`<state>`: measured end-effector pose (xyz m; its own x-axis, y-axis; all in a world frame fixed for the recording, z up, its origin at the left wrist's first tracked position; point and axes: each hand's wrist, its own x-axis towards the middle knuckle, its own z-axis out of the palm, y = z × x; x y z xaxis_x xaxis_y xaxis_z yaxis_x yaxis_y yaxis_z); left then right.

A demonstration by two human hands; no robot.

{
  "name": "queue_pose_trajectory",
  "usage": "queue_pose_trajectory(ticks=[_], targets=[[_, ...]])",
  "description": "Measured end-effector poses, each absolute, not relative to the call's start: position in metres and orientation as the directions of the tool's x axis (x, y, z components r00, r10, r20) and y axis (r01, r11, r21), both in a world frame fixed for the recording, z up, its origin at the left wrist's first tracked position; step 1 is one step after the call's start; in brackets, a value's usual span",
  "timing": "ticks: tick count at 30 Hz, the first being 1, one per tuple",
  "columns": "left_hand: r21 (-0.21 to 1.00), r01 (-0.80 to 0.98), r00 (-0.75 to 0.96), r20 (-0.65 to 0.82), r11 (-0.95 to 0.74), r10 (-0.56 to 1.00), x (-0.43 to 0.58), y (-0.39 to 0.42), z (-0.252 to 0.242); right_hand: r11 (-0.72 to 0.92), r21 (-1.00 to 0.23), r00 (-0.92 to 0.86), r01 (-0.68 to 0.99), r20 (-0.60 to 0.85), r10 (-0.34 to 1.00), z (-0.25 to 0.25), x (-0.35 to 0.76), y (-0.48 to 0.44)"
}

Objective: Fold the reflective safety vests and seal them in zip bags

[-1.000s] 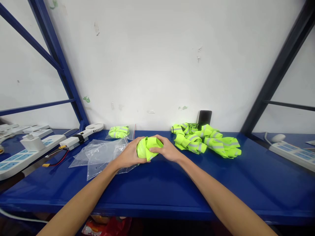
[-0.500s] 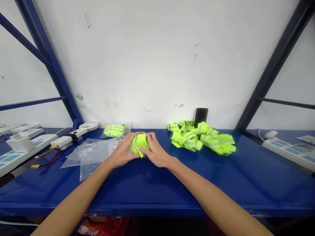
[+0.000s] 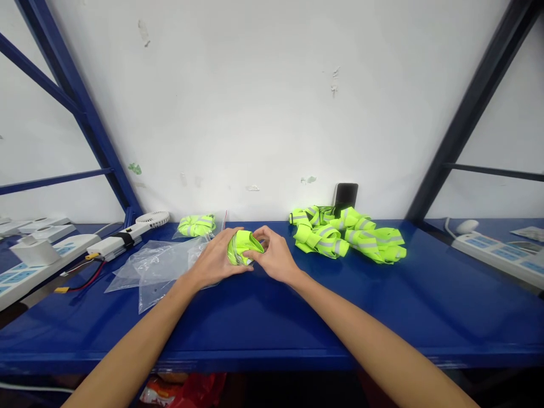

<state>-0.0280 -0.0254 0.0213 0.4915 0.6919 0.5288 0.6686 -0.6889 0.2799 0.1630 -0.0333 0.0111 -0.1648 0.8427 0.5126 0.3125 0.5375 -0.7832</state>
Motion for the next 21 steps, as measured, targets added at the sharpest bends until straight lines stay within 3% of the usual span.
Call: queue_pose_trajectory(ticks=[6, 9, 12, 21], targets=[[0.168, 0.712, 0.535, 0.500, -0.682, 0.681, -0.025, -0.024, 0.025, 0.462, -0.807, -0.164, 0.367, 0.432, 0.887, 0.007, 0.151, -0.032], [0.040, 0.694, 0.618, 0.479, -0.719, 0.623, -0.019, -0.025, 0.030, 0.524, -0.757, -0.203, 0.392, 0.484, 0.851, 0.007, 0.150, -0.031], [-0.073, 0.674, 0.692, 0.410, -0.735, 0.594, -0.012, -0.028, 0.034, 0.521, -0.758, -0.305, 0.392, 0.428, 0.851, 0.005, 0.153, -0.029], [-0.089, 0.629, 0.755, 0.306, -0.772, 0.580, 0.001, -0.041, 0.049, 0.436, -0.886, -0.566, 0.157, 0.282, 0.775, -0.004, 0.170, -0.022]])
